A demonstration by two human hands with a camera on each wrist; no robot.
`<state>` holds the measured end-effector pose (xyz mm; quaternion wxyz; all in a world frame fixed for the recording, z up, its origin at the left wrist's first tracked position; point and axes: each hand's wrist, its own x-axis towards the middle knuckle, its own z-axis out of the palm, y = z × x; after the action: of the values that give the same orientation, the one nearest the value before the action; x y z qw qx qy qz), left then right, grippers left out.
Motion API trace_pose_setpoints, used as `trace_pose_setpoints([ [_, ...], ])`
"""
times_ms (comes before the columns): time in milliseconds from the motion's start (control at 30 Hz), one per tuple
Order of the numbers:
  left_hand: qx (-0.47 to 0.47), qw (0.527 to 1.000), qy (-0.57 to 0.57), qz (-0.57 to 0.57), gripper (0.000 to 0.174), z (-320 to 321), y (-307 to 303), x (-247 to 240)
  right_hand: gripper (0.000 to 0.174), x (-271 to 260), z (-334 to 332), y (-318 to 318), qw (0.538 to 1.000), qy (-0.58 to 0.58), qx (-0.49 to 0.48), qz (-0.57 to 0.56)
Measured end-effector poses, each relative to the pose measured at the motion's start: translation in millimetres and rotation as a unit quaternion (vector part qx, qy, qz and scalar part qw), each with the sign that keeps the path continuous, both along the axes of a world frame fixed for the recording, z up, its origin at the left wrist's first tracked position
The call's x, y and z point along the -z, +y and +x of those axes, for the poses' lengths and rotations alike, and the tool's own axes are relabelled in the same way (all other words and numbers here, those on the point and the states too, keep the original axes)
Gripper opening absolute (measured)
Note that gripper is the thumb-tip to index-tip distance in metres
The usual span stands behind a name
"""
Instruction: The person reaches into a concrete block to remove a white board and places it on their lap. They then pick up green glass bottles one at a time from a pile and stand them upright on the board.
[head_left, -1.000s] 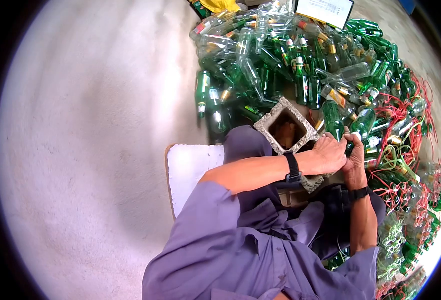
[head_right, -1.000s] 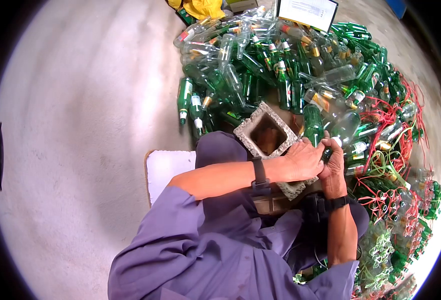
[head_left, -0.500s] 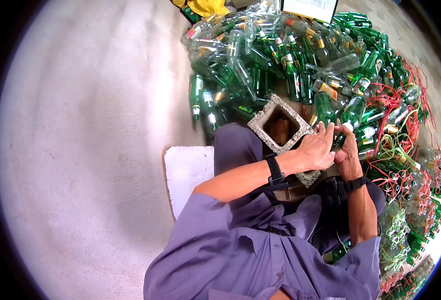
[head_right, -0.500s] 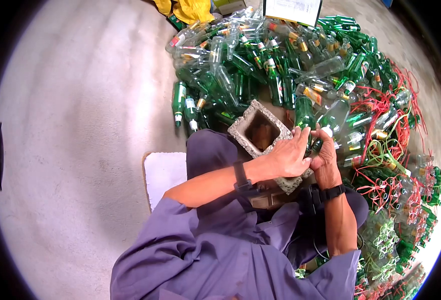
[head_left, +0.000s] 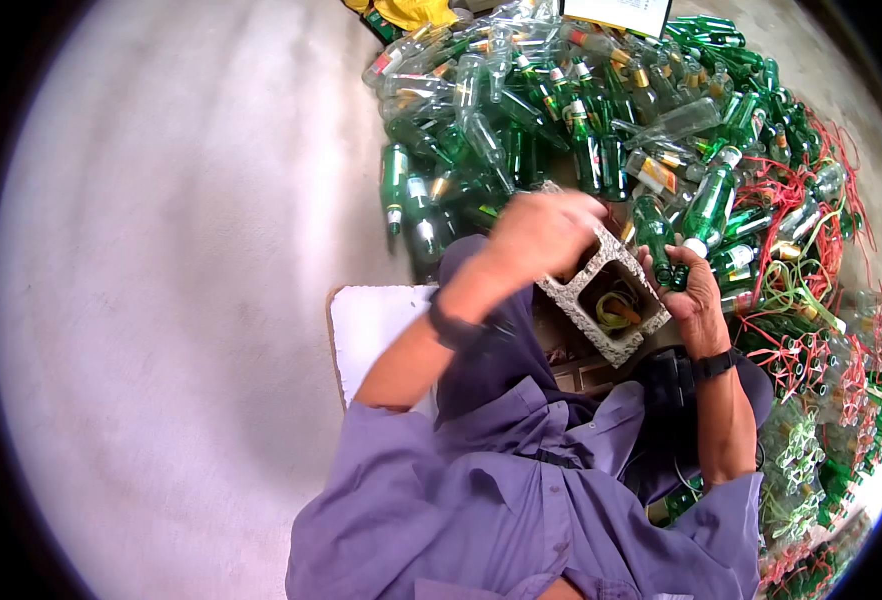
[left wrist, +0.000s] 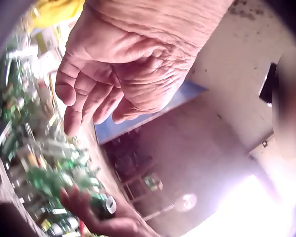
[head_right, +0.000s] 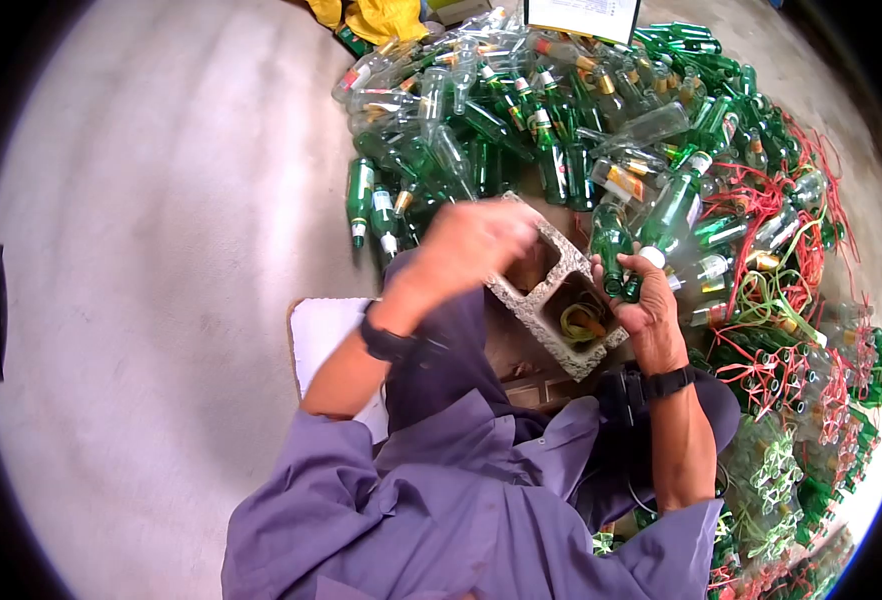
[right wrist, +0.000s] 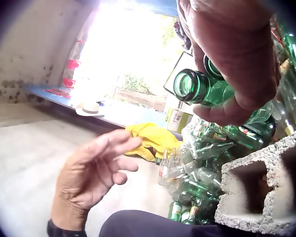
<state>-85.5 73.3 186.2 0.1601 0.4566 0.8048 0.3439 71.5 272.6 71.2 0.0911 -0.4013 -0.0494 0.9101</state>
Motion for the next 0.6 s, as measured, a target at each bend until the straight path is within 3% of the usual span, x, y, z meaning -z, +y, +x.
trace_pose_setpoints([
  [33, -0.047, 0.998, 0.028, 0.043, 0.025, -26.1, -21.8, 6.4, 0.039, -3.5, 0.9, -2.2, 1.000, -0.002, 0.000, 0.017],
  [67, -0.153, 0.988, -0.022, 0.032, 0.026, -50.1, -45.9, 7.5, 0.039, -6.9, 0.0, -2.7, 1.000, -0.010, 0.005, 0.008],
  [100, -0.189, 0.981, 0.039, 0.032, 0.027, -76.2, -74.6, 21.6, 0.038, -8.7, -0.9, -2.0, 1.000, -0.018, 0.011, 0.000],
  [133, -0.255, 0.965, 0.052, -0.031, 0.027, -88.7, -96.9, 25.2, 0.038, -6.8, -0.8, -0.9, 1.000, -0.016, 0.012, -0.001],
  [167, -0.283, 0.945, 0.128, -0.107, 0.028, -99.3, -124.1, 45.9, 0.037, -4.0, -0.7, 0.3, 1.000, -0.013, 0.009, -0.009],
  [200, -0.299, 0.919, 0.124, -0.226, 0.030, -111.1, -153.1, 72.8, 0.036, -2.3, -0.7, 2.6, 1.000, -0.010, 0.007, -0.016],
  [267, -0.210, 0.884, 0.125, -0.399, 0.031, -110.1, -205.0, 115.5, 0.035, -6.4, -0.6, 1.2, 1.000, -0.003, 0.008, -0.013],
  [333, -0.156, 0.865, 0.116, -0.463, 0.028, -98.1, -242.4, 147.5, 0.034, -3.4, -0.4, 2.2, 1.000, 0.003, 0.004, -0.005],
  [400, -0.101, 0.813, 0.159, -0.551, 0.024, -90.1, -267.1, 176.5, 0.035, -1.5, 0.2, 3.7, 1.000, -0.003, 0.007, -0.012],
  [500, -0.042, 0.788, 0.195, -0.583, 0.020, -82.7, -279.6, 185.1, 0.036, -9.6, -1.9, 5.3, 1.000, -0.009, 0.013, -0.023],
  [600, -0.049, 0.794, 0.202, -0.572, 0.017, -77.7, -277.7, 183.3, 0.035, -8.4, -3.8, 6.0, 1.000, -0.012, 0.011, -0.022],
])
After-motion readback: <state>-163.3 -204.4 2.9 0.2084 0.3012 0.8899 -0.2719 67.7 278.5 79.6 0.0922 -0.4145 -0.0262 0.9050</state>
